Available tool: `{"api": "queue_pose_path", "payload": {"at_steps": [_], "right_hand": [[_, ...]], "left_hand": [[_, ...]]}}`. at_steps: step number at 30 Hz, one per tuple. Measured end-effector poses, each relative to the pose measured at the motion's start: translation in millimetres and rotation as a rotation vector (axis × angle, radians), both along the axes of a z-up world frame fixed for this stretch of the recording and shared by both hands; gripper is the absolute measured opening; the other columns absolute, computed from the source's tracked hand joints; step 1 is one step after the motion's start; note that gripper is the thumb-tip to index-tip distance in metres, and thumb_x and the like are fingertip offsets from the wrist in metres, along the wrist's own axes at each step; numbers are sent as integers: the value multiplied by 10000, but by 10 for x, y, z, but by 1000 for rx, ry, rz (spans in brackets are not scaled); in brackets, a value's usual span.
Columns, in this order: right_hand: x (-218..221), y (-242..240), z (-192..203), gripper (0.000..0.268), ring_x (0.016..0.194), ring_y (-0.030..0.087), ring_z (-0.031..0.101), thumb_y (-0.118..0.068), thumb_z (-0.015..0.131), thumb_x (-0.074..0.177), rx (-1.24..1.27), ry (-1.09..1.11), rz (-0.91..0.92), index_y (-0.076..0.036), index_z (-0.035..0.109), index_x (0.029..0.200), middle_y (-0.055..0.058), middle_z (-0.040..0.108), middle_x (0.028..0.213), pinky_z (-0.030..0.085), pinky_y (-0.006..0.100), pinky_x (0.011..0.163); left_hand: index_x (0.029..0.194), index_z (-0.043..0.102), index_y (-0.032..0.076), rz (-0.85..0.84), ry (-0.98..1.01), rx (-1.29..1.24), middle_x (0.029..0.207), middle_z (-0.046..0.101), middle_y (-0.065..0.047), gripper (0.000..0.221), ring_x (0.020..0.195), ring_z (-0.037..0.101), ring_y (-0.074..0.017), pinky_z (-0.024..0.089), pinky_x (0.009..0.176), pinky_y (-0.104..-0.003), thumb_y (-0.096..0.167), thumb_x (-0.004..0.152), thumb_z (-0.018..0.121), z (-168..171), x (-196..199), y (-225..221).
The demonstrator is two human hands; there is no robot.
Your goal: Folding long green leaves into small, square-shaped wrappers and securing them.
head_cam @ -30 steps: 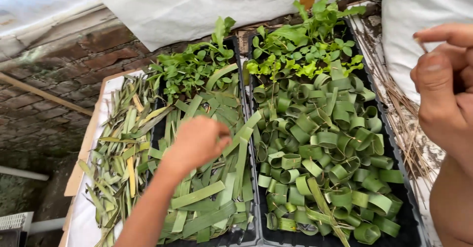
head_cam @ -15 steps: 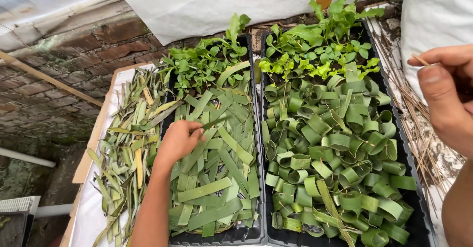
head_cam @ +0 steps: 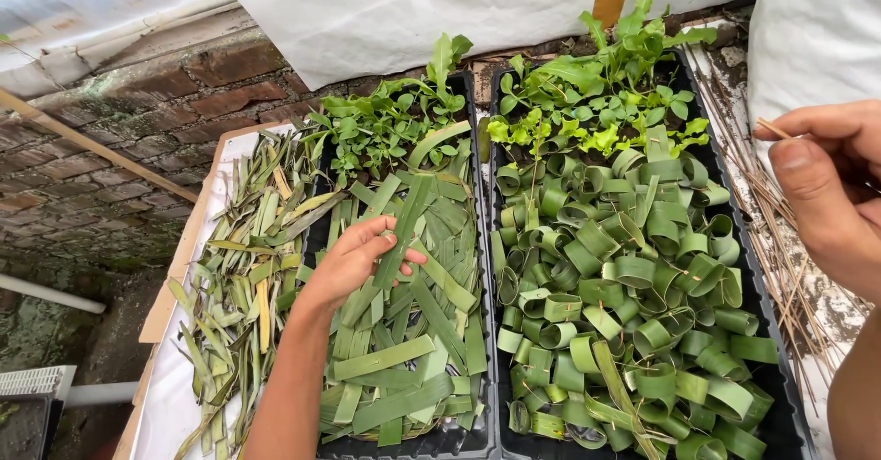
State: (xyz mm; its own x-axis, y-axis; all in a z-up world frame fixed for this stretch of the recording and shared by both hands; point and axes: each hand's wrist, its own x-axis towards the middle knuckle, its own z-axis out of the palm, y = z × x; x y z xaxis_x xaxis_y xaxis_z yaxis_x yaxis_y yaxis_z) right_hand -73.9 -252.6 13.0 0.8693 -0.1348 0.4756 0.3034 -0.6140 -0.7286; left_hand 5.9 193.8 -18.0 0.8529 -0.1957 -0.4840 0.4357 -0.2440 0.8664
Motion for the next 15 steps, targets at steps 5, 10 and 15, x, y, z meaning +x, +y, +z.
{"api": "queue_pose_path", "payload": {"at_steps": [5,10,15], "right_hand": [[43,-40,-74,223,636,140,417,-91,577,1221,-13,-21,19,81,622,1357,111,571,956,302,269,552],[54,0,-40,193,613,124,394,-73,576,1224,-6,-3,20,67,620,1349,97,568,943,279,263,545],[71,10,52,216,414,100,345,-82,575,1092,24,-29,166,97,614,1206,59,433,591,256,235,377]], "left_hand": [[1065,502,105,-53,-25,58,1132,800,-243,108,845,720,-247,579,697,-375,85,1063,396,84,-34,-29],[1014,491,142,-125,-62,103,1147,823,-187,137,926,740,-215,526,704,-322,72,1046,379,103,-86,-91],[1065,483,108,-233,-226,135,1106,814,-182,142,960,761,-212,539,548,-288,40,1072,359,349,-234,-400]]}}
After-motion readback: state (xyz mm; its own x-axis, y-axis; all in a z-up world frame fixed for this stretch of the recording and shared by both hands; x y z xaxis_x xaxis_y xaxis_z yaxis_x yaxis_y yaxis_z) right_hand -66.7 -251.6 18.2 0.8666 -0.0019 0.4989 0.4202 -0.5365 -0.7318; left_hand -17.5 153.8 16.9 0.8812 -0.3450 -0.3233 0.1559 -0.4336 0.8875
